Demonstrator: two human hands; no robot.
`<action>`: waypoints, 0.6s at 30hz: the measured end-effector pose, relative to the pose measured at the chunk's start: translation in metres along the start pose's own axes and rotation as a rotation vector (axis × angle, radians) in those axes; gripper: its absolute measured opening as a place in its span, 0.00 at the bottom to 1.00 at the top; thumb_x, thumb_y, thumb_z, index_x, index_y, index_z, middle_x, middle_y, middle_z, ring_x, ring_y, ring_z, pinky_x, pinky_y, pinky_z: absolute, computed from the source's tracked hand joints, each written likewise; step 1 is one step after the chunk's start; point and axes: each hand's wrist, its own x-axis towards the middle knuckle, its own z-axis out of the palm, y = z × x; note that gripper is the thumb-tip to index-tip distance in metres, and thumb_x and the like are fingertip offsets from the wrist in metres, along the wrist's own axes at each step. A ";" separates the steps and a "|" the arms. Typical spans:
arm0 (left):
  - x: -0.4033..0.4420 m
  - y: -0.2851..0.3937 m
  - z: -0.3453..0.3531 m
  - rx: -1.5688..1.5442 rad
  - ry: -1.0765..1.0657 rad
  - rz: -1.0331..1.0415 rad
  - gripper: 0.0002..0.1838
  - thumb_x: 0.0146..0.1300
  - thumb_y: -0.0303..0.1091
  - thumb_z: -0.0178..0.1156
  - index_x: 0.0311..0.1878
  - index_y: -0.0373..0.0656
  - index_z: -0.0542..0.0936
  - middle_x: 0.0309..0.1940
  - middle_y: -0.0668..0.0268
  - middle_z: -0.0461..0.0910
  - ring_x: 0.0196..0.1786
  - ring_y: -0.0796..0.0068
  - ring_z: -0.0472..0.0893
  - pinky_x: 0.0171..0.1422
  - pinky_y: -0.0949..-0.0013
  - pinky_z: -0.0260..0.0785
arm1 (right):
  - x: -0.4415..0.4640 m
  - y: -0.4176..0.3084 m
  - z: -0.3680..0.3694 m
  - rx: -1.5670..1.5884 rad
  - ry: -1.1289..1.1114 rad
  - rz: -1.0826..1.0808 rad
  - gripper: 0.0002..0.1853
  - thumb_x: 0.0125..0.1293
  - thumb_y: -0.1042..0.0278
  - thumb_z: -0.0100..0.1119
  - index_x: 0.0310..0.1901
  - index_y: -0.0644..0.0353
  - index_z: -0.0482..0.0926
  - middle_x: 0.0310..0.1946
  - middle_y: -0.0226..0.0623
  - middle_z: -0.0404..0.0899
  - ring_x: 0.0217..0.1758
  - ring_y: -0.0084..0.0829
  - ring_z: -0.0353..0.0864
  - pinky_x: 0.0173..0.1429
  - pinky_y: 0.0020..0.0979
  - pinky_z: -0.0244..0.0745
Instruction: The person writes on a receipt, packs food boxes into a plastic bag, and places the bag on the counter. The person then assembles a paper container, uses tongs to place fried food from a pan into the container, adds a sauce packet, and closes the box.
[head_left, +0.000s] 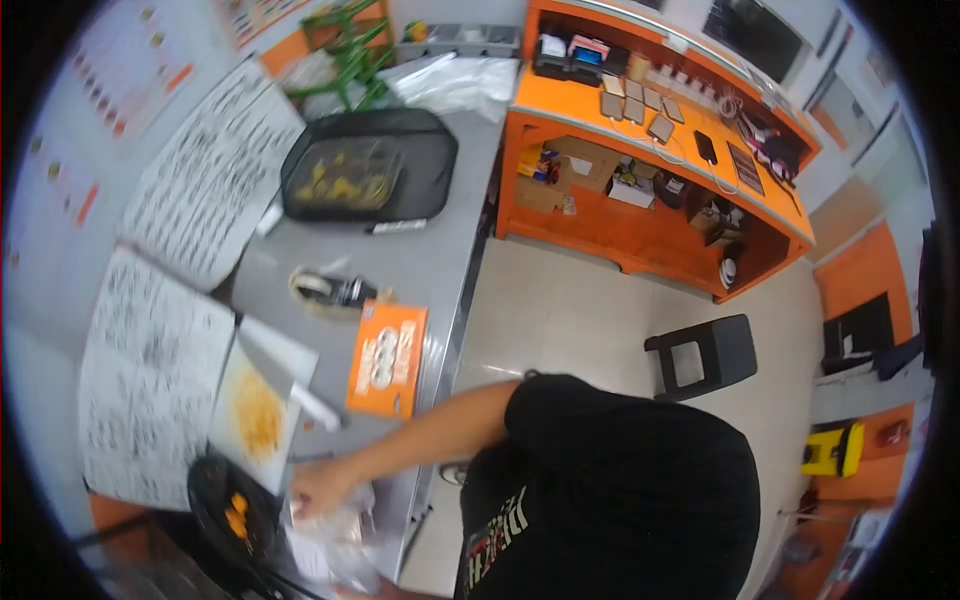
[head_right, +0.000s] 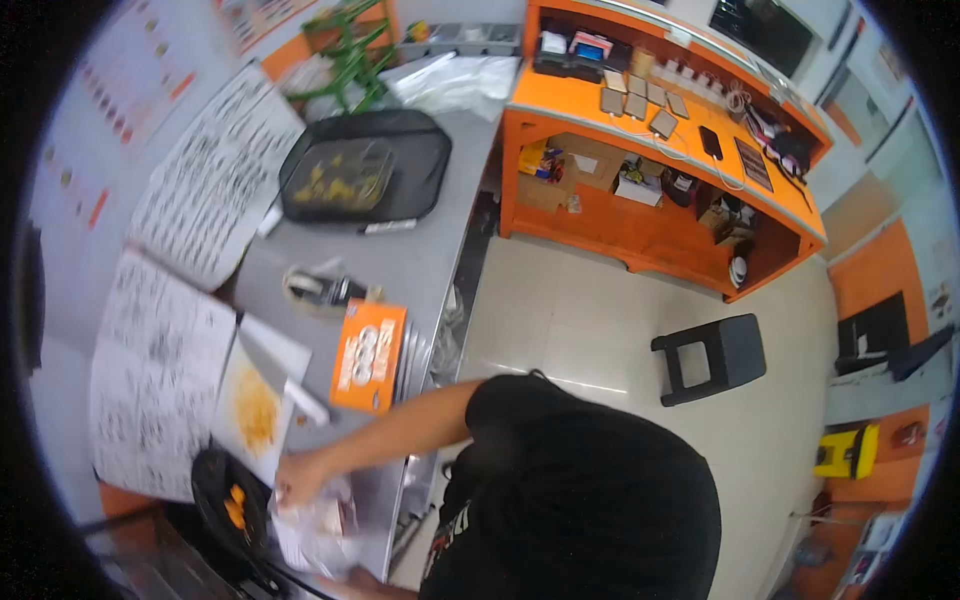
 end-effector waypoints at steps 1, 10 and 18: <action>-0.002 -0.009 0.034 0.005 -0.041 0.004 0.33 0.77 0.51 0.50 0.75 0.35 0.63 0.72 0.51 0.67 0.70 0.56 0.71 0.76 0.52 0.63 | -0.010 -0.029 -0.029 -0.039 -0.115 0.105 0.26 0.66 0.45 0.61 0.25 0.64 0.82 0.25 0.48 0.82 0.27 0.46 0.81 0.35 0.47 0.76; -0.061 -0.093 0.342 -0.023 -0.423 -0.074 0.33 0.75 0.48 0.53 0.74 0.34 0.63 0.72 0.50 0.68 0.71 0.54 0.71 0.77 0.50 0.63 | -0.213 -0.104 -0.304 -0.032 0.324 -0.013 0.21 0.70 0.49 0.60 0.51 0.59 0.76 0.50 0.47 0.73 0.48 0.49 0.78 0.52 0.45 0.75; -0.085 -0.207 0.533 -0.097 -0.659 -0.313 0.33 0.73 0.45 0.56 0.74 0.34 0.64 0.72 0.49 0.68 0.71 0.52 0.71 0.77 0.48 0.63 | -0.351 -0.004 -0.556 -0.141 0.608 0.356 0.21 0.74 0.52 0.57 0.59 0.59 0.76 0.51 0.44 0.77 0.48 0.43 0.81 0.53 0.43 0.77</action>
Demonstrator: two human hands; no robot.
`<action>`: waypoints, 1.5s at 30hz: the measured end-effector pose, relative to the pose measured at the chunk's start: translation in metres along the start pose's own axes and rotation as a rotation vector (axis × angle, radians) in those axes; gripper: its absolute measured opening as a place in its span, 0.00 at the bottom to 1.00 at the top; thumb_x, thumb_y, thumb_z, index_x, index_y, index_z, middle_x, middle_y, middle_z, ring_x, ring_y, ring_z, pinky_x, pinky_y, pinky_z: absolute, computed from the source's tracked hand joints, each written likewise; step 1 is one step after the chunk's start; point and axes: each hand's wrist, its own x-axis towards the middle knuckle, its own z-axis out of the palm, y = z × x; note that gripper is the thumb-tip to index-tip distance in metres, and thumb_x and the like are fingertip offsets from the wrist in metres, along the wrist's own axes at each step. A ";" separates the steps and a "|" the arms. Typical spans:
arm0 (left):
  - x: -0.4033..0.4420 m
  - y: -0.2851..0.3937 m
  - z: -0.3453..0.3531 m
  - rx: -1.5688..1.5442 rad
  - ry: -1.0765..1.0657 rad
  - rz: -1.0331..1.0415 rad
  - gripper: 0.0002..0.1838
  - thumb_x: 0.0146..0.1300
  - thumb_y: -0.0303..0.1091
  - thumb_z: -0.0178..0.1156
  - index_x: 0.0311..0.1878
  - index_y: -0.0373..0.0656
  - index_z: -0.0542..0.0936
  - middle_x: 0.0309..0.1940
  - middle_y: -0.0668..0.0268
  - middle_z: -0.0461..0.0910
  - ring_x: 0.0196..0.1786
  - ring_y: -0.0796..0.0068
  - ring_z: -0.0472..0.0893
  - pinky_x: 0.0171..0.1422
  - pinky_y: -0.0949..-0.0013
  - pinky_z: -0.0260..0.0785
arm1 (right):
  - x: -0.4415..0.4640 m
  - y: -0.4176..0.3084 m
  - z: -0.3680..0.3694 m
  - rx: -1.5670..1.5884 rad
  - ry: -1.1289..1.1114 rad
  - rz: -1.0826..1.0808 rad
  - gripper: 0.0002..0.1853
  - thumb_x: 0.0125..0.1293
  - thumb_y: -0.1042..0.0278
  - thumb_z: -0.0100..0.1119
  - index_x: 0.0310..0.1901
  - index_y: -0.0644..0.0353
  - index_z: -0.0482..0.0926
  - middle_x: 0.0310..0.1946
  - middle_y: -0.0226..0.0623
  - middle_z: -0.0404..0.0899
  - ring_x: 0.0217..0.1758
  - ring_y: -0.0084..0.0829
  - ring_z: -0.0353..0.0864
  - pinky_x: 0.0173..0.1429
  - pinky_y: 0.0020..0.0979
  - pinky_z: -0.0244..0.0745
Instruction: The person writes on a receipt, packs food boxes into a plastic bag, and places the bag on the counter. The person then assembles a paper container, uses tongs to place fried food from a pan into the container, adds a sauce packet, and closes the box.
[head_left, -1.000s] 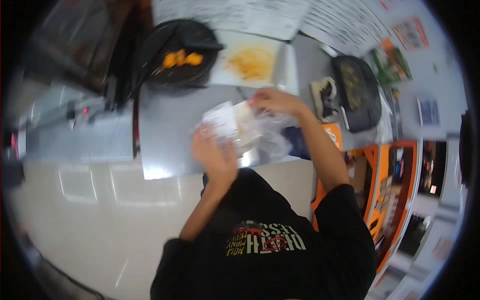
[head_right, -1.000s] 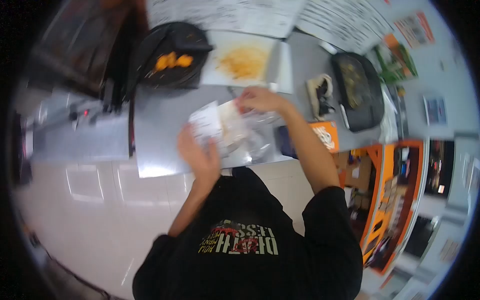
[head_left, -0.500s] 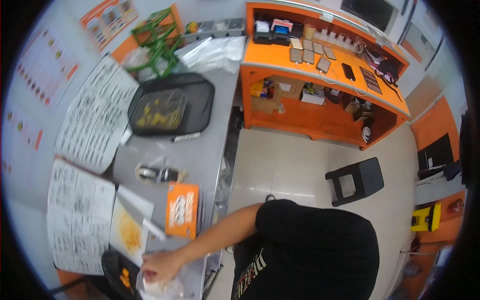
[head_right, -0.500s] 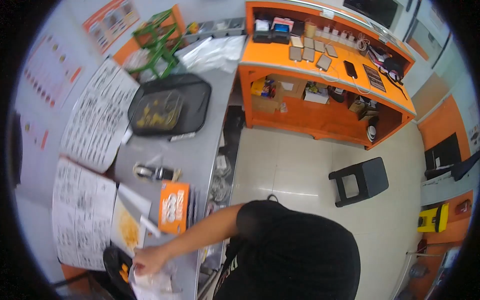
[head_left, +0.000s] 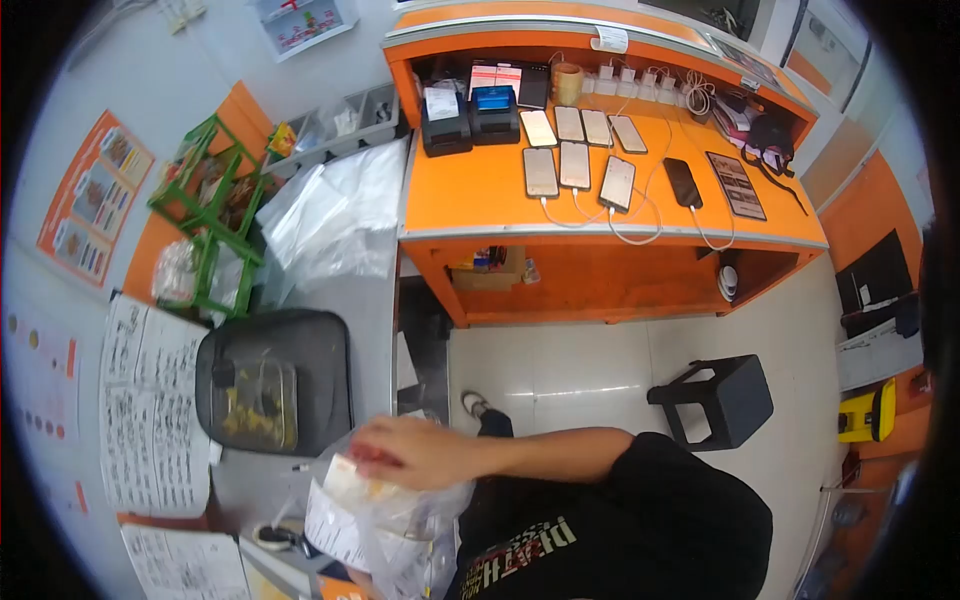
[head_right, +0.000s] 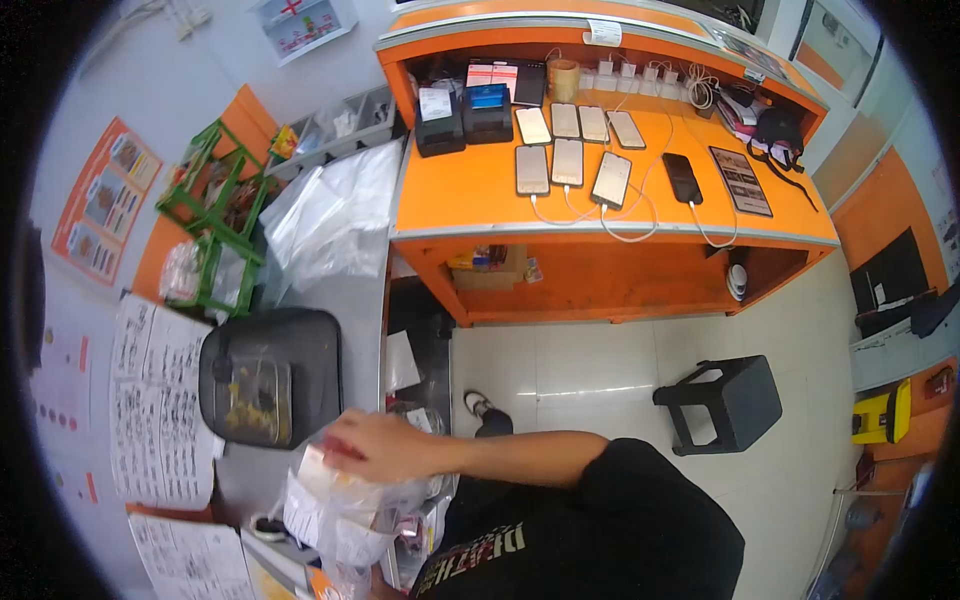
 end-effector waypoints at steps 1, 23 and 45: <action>0.021 -0.014 0.017 -0.015 -0.039 -0.034 0.33 0.73 0.45 0.56 0.74 0.34 0.64 0.72 0.49 0.68 0.71 0.52 0.71 0.77 0.48 0.63 | 0.008 0.005 -0.037 -0.014 0.054 0.024 0.20 0.74 0.53 0.57 0.58 0.58 0.77 0.50 0.44 0.78 0.47 0.42 0.82 0.52 0.41 0.78; 0.332 -0.087 0.351 -0.149 -0.275 -0.085 0.34 0.68 0.39 0.63 0.72 0.31 0.66 0.71 0.46 0.69 0.72 0.47 0.71 0.78 0.42 0.63 | 0.172 0.398 -0.646 -0.647 0.868 0.343 0.35 0.75 0.40 0.49 0.67 0.65 0.73 0.65 0.55 0.75 0.71 0.54 0.70 0.70 0.50 0.69; 0.389 -0.078 0.372 -0.153 -0.027 -0.028 0.44 0.66 0.43 0.68 0.78 0.37 0.58 0.78 0.46 0.58 0.78 0.42 0.60 0.82 0.35 0.50 | 0.233 0.396 -0.699 -0.816 0.149 0.633 0.28 0.79 0.53 0.32 0.72 0.48 0.72 0.72 0.43 0.71 0.76 0.44 0.68 0.80 0.45 0.60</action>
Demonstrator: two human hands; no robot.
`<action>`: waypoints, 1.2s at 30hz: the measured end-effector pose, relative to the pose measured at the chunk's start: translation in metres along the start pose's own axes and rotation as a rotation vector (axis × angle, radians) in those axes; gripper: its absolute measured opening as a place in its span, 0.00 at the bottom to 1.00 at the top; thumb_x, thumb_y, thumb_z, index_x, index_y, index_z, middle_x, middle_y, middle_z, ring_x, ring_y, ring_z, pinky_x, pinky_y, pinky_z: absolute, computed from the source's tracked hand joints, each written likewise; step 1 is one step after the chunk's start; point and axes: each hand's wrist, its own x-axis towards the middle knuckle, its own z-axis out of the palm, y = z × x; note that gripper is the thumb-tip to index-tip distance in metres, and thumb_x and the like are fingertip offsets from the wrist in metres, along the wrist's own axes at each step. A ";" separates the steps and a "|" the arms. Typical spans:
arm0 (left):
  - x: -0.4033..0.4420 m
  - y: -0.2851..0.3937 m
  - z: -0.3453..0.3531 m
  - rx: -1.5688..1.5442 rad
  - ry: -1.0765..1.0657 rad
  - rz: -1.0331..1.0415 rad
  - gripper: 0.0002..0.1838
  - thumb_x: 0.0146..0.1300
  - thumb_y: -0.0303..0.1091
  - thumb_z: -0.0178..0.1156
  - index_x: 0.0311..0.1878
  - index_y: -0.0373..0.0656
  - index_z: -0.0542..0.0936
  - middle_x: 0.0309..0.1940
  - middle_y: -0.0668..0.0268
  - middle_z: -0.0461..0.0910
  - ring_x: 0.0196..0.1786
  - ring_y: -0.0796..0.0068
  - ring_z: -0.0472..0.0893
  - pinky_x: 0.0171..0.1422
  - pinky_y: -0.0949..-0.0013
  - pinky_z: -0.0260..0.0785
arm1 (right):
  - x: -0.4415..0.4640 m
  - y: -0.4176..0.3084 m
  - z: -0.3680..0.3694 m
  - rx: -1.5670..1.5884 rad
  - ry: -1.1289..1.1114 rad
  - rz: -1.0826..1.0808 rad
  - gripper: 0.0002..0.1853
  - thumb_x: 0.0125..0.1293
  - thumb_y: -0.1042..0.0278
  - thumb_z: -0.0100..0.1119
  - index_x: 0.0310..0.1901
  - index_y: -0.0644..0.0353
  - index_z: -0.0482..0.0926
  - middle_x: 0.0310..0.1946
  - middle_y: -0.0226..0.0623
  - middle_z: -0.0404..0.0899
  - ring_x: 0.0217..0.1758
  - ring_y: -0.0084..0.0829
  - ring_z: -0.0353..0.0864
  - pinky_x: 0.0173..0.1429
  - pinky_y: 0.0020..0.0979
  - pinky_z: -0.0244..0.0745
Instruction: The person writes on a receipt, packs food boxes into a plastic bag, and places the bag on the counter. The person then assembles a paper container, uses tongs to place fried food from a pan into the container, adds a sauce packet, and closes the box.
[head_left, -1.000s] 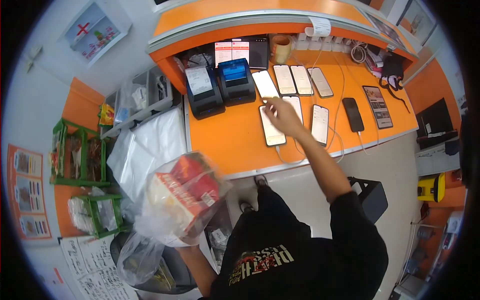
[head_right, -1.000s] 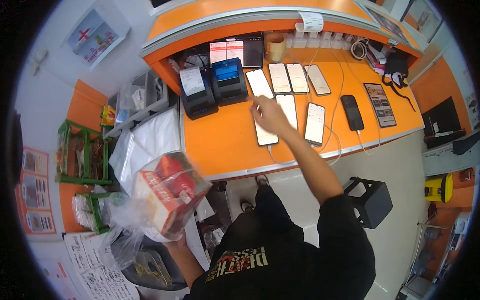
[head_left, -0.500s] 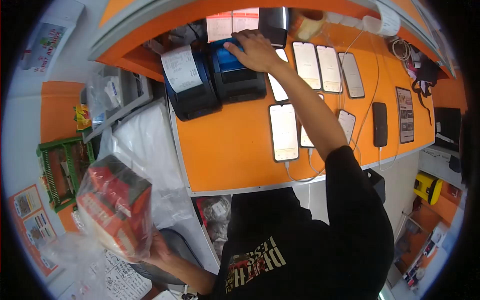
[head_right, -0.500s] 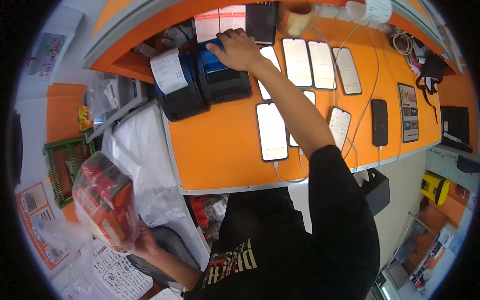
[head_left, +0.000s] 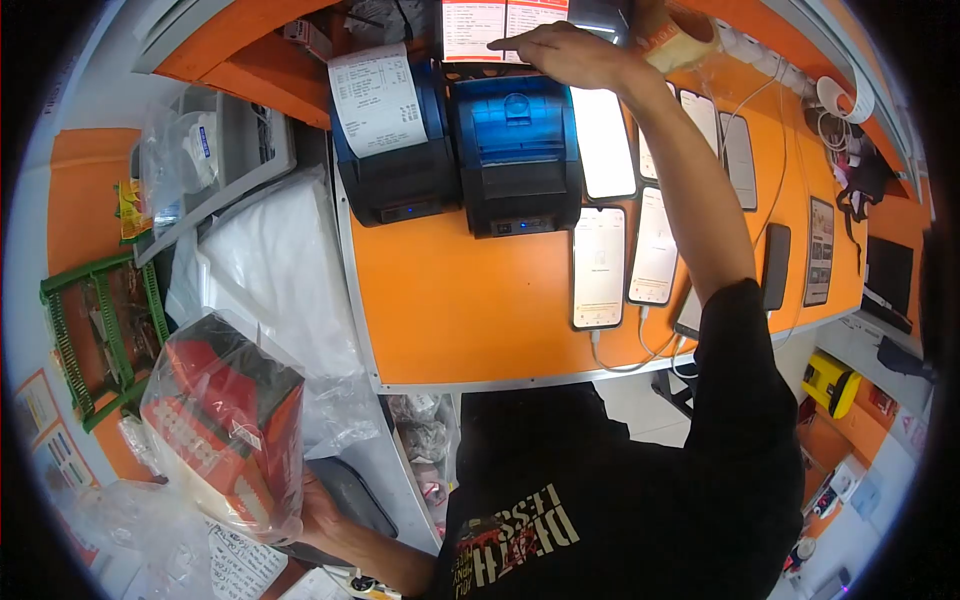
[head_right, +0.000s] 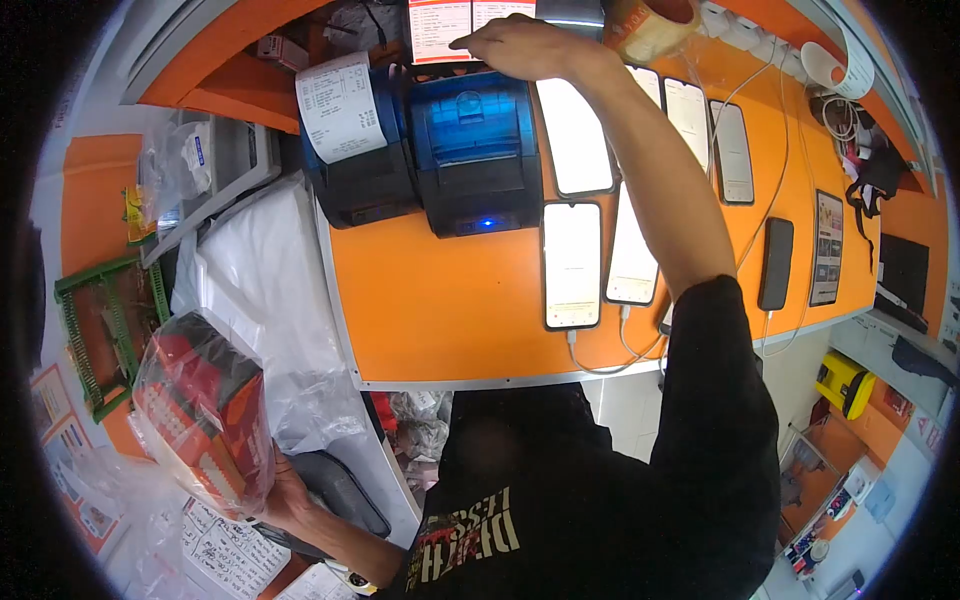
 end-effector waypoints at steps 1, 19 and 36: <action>0.001 0.001 -0.004 -0.018 -0.003 -0.005 0.44 0.66 0.43 0.69 0.78 0.37 0.58 0.78 0.46 0.58 0.78 0.42 0.60 0.82 0.35 0.50 | 0.006 0.003 0.004 -0.011 -0.027 0.033 0.32 0.79 0.46 0.27 0.74 0.49 0.69 0.73 0.43 0.69 0.78 0.45 0.65 0.81 0.46 0.57; -0.001 -0.016 -0.058 0.116 -0.006 -0.044 0.35 0.71 0.46 0.61 0.74 0.36 0.64 0.70 0.49 0.70 0.72 0.48 0.71 0.80 0.44 0.59 | 0.016 0.004 0.004 0.066 -0.191 0.103 0.33 0.78 0.40 0.28 0.73 0.47 0.70 0.74 0.42 0.67 0.76 0.47 0.67 0.79 0.45 0.59; -0.018 -0.075 -0.001 0.086 -0.044 -0.175 0.30 0.74 0.42 0.56 0.74 0.38 0.65 0.71 0.52 0.70 0.72 0.56 0.71 0.78 0.52 0.62 | 0.000 0.012 0.003 0.063 -0.126 0.121 0.31 0.79 0.45 0.27 0.75 0.46 0.67 0.77 0.41 0.63 0.79 0.46 0.62 0.82 0.46 0.57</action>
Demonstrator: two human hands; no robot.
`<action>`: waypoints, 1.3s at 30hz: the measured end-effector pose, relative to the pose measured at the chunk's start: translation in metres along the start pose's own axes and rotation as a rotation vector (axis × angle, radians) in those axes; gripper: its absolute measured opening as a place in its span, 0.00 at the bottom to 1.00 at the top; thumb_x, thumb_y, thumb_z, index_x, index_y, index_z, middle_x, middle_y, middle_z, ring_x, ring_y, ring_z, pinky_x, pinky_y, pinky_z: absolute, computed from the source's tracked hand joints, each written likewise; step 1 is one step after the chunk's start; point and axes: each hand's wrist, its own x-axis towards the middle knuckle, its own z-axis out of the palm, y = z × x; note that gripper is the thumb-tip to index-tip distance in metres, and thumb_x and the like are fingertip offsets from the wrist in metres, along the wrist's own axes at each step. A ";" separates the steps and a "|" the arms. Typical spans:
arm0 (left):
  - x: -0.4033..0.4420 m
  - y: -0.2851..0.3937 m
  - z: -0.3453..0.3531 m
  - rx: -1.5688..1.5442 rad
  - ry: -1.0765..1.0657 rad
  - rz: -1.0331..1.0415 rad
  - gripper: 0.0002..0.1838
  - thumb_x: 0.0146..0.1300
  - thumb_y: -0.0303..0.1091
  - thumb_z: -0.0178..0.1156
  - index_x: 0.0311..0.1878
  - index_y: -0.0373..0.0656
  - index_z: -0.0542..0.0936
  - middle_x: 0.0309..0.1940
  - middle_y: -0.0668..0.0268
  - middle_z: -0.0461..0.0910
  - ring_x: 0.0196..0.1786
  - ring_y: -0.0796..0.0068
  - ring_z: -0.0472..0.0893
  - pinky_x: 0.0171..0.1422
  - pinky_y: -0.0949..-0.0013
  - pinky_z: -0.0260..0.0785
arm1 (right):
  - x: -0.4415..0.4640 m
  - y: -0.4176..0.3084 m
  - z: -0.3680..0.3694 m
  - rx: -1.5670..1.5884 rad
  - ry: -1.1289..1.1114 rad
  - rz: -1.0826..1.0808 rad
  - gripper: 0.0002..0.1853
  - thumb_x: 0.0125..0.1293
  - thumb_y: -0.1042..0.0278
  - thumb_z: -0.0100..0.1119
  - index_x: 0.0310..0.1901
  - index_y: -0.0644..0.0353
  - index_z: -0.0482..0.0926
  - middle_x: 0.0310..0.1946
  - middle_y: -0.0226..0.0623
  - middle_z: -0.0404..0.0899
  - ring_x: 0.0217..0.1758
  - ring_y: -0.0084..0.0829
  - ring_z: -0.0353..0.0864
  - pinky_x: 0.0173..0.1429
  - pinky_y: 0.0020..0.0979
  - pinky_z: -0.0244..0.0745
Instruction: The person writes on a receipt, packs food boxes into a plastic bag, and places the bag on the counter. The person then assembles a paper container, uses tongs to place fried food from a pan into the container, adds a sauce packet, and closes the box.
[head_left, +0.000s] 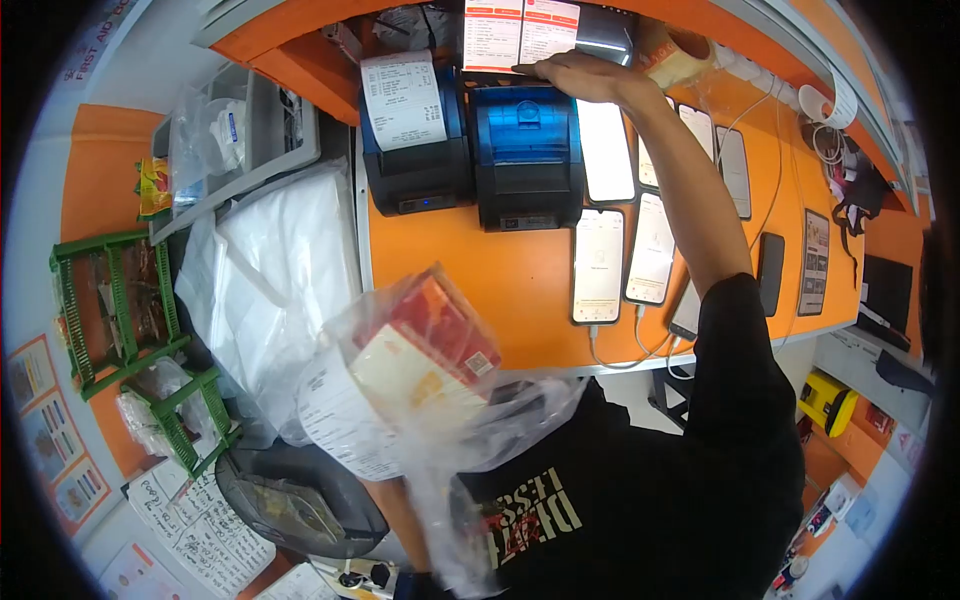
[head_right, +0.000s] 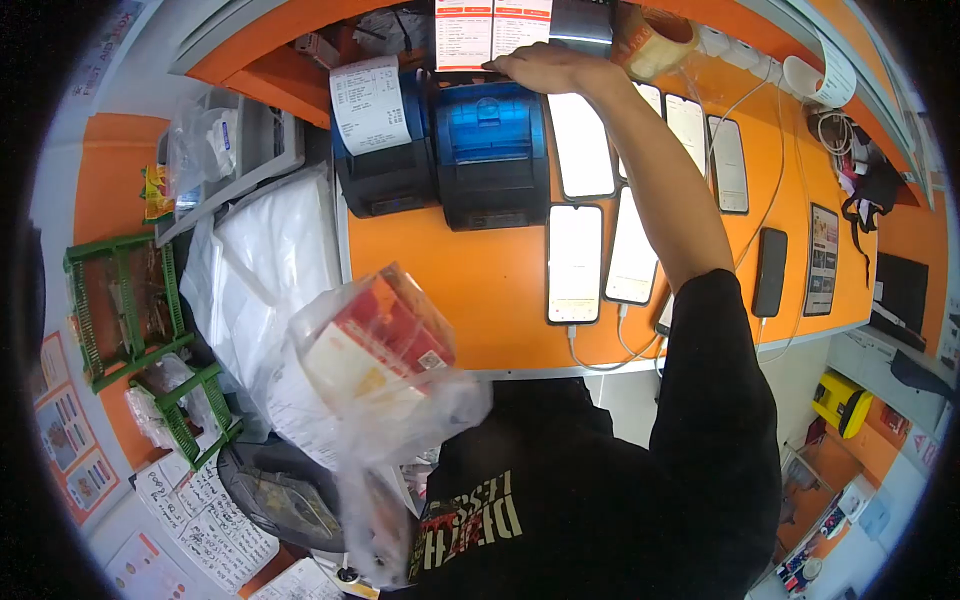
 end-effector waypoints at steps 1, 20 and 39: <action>-0.002 -0.001 0.002 0.003 0.002 -0.009 0.30 0.74 0.42 0.56 0.74 0.38 0.65 0.71 0.53 0.70 0.72 0.56 0.71 0.78 0.52 0.62 | -0.005 0.000 -0.005 -0.040 0.017 -0.007 0.30 0.80 0.48 0.28 0.75 0.47 0.67 0.76 0.43 0.65 0.78 0.47 0.64 0.81 0.46 0.58; 0.000 -0.034 0.028 0.482 -0.048 0.104 0.39 0.62 0.27 0.71 0.74 0.37 0.63 0.68 0.60 0.71 0.69 0.67 0.73 0.74 0.63 0.65 | -0.158 -0.125 0.010 0.824 0.172 -0.504 0.24 0.79 0.57 0.42 0.62 0.63 0.80 0.36 0.29 0.72 0.37 0.21 0.69 0.40 0.24 0.63; 0.008 -0.032 0.023 0.185 -0.141 0.041 0.24 0.78 0.34 0.51 0.73 0.39 0.65 0.71 0.54 0.71 0.71 0.63 0.73 0.75 0.55 0.67 | -0.162 -0.056 0.012 0.568 0.555 -0.187 0.20 0.79 0.63 0.45 0.62 0.64 0.79 0.45 0.36 0.84 0.48 0.25 0.78 0.55 0.28 0.73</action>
